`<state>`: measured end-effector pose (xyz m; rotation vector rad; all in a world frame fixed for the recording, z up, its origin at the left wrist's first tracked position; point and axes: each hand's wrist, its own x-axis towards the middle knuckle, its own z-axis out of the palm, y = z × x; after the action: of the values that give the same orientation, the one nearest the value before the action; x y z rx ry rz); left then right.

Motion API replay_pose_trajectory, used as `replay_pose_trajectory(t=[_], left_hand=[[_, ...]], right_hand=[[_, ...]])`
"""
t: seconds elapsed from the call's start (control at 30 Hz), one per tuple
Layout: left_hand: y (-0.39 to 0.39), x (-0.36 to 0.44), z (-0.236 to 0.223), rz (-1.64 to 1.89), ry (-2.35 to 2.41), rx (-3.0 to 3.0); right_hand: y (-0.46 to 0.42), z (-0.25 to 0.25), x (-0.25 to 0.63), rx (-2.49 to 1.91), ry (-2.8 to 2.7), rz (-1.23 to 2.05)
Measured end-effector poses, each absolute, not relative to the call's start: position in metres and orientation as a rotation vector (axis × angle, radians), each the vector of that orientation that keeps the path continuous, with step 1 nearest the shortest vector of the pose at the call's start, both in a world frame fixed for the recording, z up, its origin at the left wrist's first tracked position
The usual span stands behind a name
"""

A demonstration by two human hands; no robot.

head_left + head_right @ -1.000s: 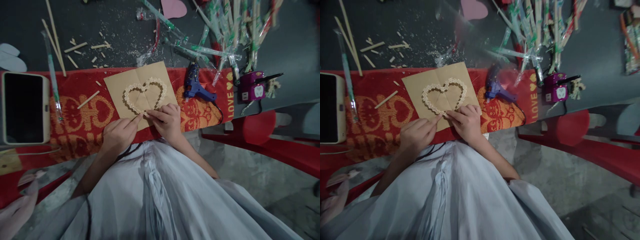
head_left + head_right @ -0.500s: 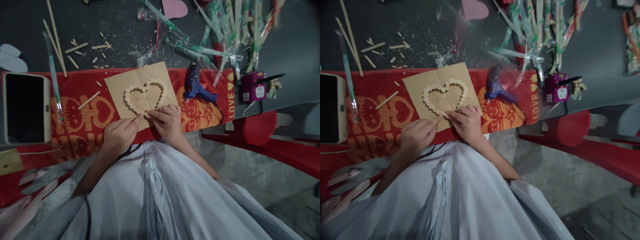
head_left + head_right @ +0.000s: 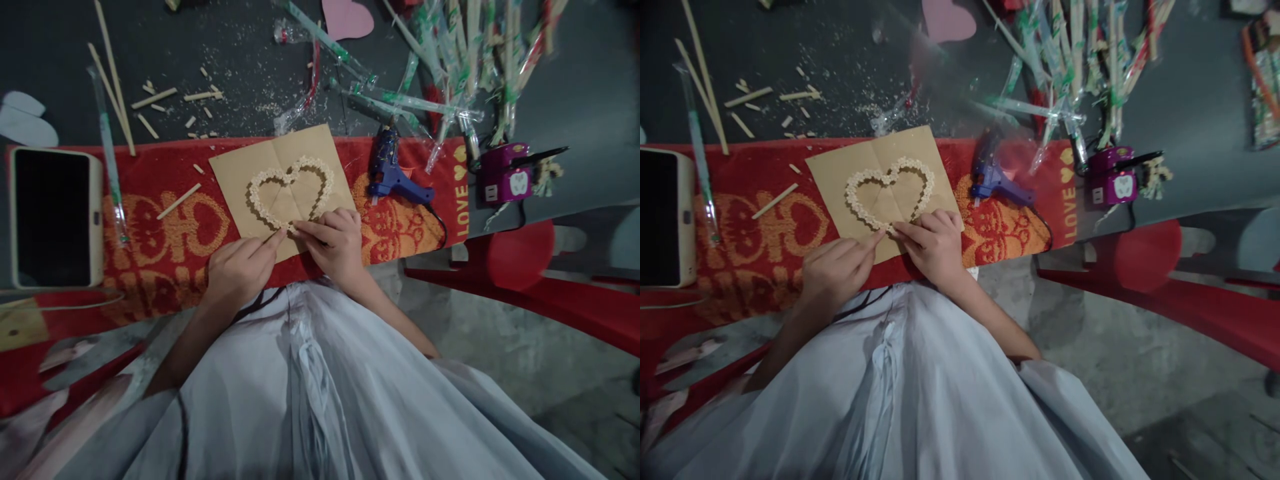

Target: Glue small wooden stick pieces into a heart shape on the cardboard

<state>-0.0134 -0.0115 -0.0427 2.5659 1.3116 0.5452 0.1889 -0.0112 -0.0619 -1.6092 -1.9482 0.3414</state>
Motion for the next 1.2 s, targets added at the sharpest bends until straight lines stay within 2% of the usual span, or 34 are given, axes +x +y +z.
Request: replay_pose_trajectory(t=[0.2, 0.33, 0.5, 0.73, 0.97, 1.03, 1.2], left_hand=[[-0.011, -0.014, -0.044, 0.541, 1.314, 2.641], [-0.011, -0.013, -0.045, 0.68, 1.355, 2.56], [-0.012, -0.001, -0.032, 0.81, 1.472, 2.159], [-0.011, 0.02, -0.016, 0.916, 1.306, 1.596], [-0.01, 0.029, -0.018, 0.974, 1.301, 1.315], [-0.011, 0.029, -0.019, 0.979, 1.337, 1.359], [-0.016, 0.026, -0.021, 0.875, 1.411, 1.564]], right_hand=[[-0.011, -0.062, 0.189, -1.575, -1.921, 0.309], [-0.011, -0.062, 0.19, -1.465, -1.865, 0.242], [-0.014, -0.057, 0.192, -1.447, -1.855, 0.196], [-0.02, -0.045, 0.194, -1.321, -1.875, 0.036], [-0.016, -0.039, 0.216, -1.22, -1.977, -0.019], [-0.01, -0.031, 0.242, -1.291, -2.033, -0.065], [0.008, -0.01, 0.314, -1.904, -2.094, 0.008]])
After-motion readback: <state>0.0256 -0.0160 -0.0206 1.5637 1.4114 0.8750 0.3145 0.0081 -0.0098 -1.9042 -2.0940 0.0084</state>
